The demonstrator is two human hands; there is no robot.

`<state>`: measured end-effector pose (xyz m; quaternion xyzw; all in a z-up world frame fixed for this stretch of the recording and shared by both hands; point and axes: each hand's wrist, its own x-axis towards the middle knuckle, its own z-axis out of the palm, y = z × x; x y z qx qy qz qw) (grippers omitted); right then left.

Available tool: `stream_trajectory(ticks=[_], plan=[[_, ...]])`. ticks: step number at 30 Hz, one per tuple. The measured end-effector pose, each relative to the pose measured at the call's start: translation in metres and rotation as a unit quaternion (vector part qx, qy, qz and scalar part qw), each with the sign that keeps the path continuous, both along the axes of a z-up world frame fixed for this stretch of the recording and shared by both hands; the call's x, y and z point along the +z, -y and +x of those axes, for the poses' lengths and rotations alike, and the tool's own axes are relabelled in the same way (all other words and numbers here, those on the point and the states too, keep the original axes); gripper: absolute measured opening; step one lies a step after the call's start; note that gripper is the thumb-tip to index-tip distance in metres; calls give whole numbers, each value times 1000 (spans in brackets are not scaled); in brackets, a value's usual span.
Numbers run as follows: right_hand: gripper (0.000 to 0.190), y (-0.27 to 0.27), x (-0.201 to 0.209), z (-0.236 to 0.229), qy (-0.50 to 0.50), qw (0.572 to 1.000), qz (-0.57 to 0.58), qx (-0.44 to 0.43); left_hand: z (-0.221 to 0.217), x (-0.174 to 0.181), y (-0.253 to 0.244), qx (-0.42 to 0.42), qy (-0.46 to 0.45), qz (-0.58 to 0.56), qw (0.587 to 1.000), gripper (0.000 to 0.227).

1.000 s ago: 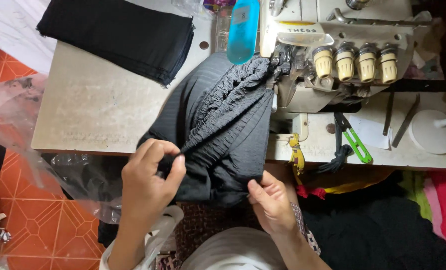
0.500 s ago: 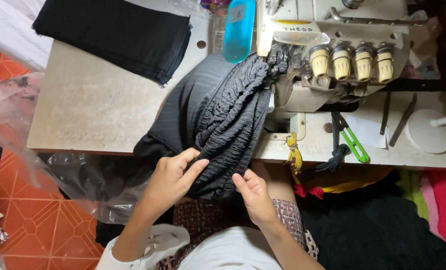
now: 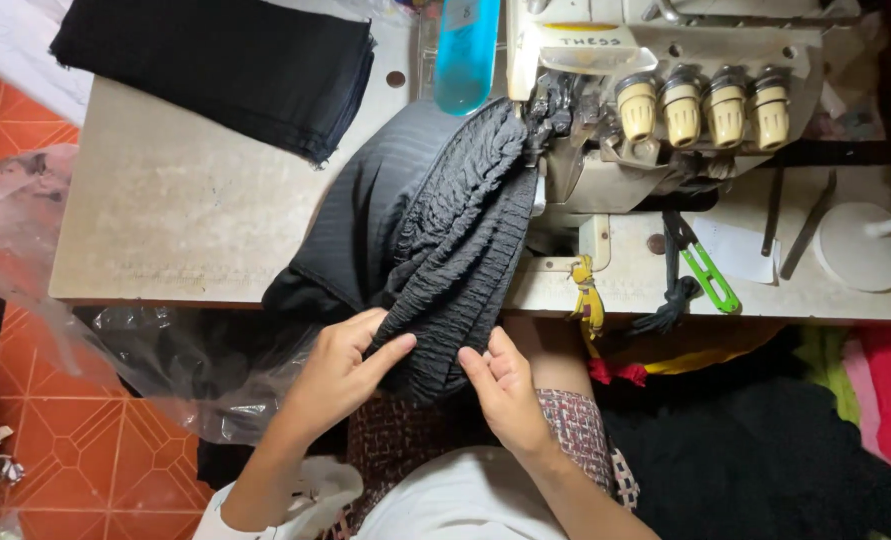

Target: Inspecting and stretching the waistband of a garment at a sewing workstation

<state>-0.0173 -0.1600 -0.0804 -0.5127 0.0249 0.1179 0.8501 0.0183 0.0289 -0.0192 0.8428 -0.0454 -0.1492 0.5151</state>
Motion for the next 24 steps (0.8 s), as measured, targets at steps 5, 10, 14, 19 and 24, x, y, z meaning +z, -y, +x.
stream_trajectory(ticks=[5,10,14,19,24], plan=[[35,4,-16,0,40,986,-158,-41,-10,6,1,-65,-149,-310,937,35],[18,2,-4,-5,16,994,-99,-43,-4,-2,5,-103,-61,-68,990,37],[25,2,8,-5,44,995,-78,-45,-3,2,9,-84,-105,16,991,18],[15,-1,8,-7,-4,991,-114,-67,-7,-12,10,-64,-157,-266,949,41],[26,0,7,-8,34,994,-89,-46,-11,-23,15,30,-151,-151,976,17]])
